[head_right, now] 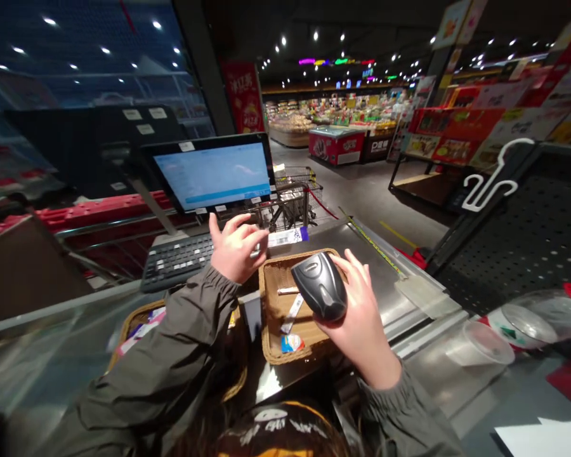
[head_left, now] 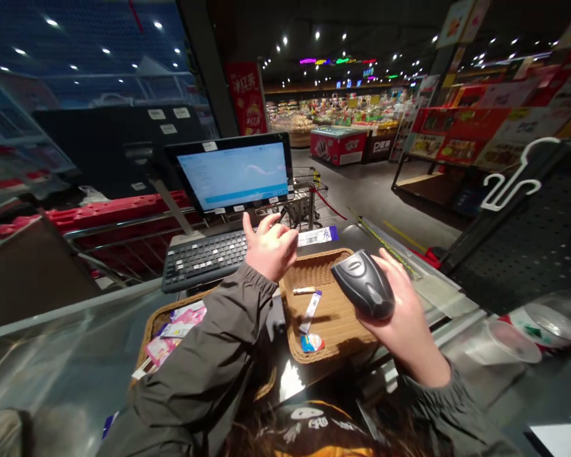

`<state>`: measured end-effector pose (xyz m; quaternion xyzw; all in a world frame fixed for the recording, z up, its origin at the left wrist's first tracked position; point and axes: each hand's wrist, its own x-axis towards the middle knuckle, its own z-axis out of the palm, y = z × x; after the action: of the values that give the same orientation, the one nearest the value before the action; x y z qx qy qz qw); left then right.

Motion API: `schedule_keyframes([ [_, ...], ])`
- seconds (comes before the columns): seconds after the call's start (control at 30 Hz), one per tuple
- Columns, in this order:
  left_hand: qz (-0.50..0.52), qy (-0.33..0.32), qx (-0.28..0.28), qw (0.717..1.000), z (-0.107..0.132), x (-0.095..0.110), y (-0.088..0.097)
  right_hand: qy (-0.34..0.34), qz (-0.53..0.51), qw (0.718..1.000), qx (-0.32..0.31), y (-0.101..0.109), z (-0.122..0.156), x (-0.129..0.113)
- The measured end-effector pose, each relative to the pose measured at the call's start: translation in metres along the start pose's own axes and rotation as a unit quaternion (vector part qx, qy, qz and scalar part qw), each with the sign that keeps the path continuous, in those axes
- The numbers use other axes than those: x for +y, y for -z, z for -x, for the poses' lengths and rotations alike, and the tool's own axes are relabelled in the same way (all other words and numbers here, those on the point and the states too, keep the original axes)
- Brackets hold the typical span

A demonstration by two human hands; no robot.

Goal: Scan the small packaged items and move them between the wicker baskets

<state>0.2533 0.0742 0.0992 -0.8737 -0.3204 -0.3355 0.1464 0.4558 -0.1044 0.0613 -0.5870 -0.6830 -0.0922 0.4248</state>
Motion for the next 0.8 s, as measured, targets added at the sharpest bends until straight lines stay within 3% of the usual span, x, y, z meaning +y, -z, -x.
schedule_keyframes([
  [0.2, -0.088, 0.031, 0.073, 0.993, 0.032, -0.035, 0.056, 0.058, 0.001, 0.997, -0.044, -0.02, -0.017, -0.043],
  [0.37, -0.115, 0.055, 0.09, 0.988, 0.055, -0.057, 0.09, 0.1, -0.021, 0.993, -0.062, -0.036, -0.024, -0.079],
  [0.53, -0.125, 0.067, 0.09, 0.986, 0.076, -0.075, 0.11, 0.125, -0.038, 0.989, -0.076, -0.05, -0.024, -0.101],
  [0.8, -0.109, 0.079, 0.07, 0.988, 0.096, -0.09, 0.124, 0.142, -0.045, 0.985, -0.088, -0.061, -0.022, -0.122],
])
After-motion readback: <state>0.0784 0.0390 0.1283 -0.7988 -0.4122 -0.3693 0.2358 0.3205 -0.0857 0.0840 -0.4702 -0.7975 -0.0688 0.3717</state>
